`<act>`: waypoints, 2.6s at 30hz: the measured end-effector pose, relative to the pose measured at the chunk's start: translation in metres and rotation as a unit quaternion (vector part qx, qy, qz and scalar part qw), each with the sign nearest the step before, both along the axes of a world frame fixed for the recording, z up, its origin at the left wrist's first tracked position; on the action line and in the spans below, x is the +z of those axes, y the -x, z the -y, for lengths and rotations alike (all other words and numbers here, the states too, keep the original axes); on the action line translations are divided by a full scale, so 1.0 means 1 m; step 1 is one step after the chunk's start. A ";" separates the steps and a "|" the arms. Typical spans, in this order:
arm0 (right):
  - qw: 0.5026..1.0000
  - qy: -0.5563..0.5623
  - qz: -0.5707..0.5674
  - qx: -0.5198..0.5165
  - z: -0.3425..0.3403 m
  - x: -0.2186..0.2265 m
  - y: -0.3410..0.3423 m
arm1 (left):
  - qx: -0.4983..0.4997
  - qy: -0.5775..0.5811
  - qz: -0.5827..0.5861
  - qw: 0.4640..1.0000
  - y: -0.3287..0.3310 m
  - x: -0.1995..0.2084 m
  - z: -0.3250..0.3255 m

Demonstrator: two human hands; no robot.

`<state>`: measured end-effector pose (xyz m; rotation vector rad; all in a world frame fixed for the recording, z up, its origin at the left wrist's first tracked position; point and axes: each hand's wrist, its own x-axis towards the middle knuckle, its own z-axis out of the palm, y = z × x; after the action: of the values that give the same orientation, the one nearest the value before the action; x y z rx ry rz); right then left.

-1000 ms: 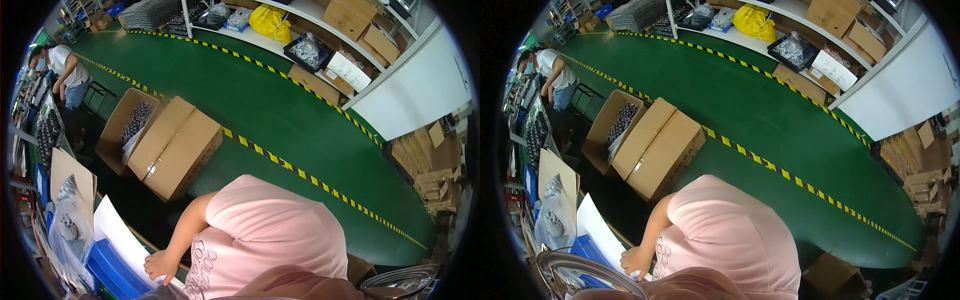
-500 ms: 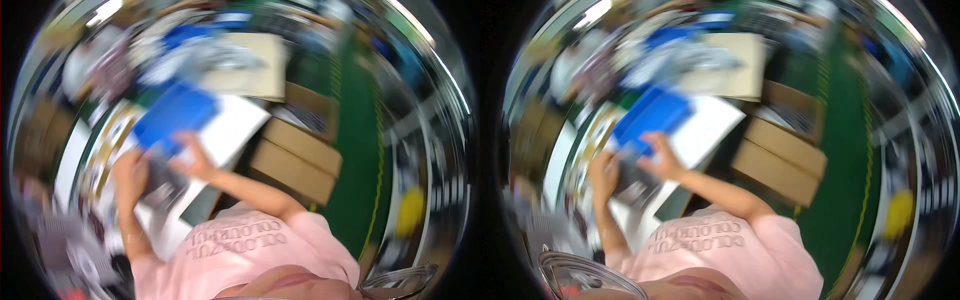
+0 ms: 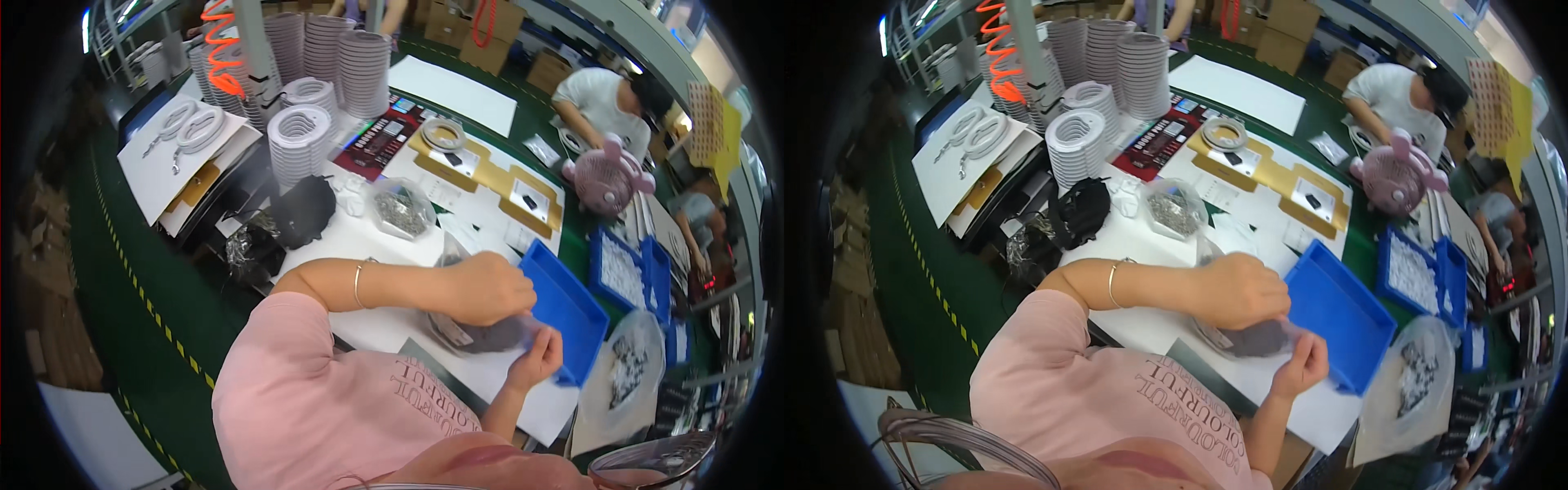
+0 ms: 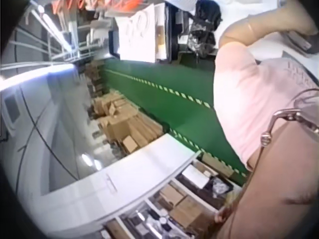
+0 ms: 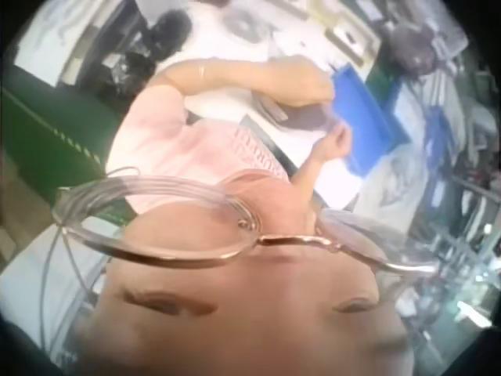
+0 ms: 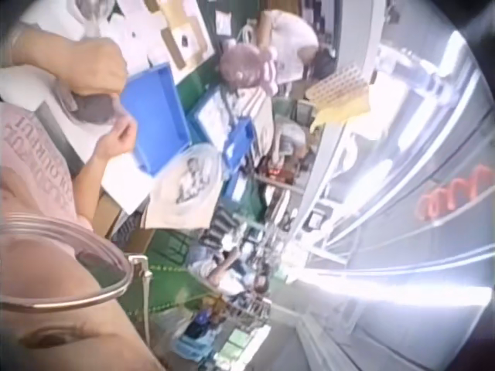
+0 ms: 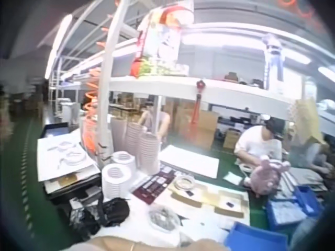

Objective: Assembling small electronic components by manually inserting pins into plastic housings at a factory workbench.

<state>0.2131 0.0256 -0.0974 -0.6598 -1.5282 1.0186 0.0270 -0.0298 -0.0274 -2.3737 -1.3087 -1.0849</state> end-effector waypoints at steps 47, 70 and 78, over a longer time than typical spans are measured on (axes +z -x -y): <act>0.980 0.091 -0.050 0.169 0.006 -0.023 0.008 | -0.043 0.148 0.056 0.986 -0.014 -0.011 -0.022; 0.981 -0.190 -0.012 0.026 -0.001 -0.041 -0.006 | -0.126 0.098 -0.194 0.968 -0.017 0.004 -0.016; 0.973 -0.225 0.039 -0.021 -0.012 -0.041 -0.015 | -0.116 0.123 -0.193 0.967 -0.025 0.014 -0.023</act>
<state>0.2276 0.0379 -0.1381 -0.4113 -1.7316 0.5854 0.0522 -0.0065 -0.0138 -2.7939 -1.0988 -0.4846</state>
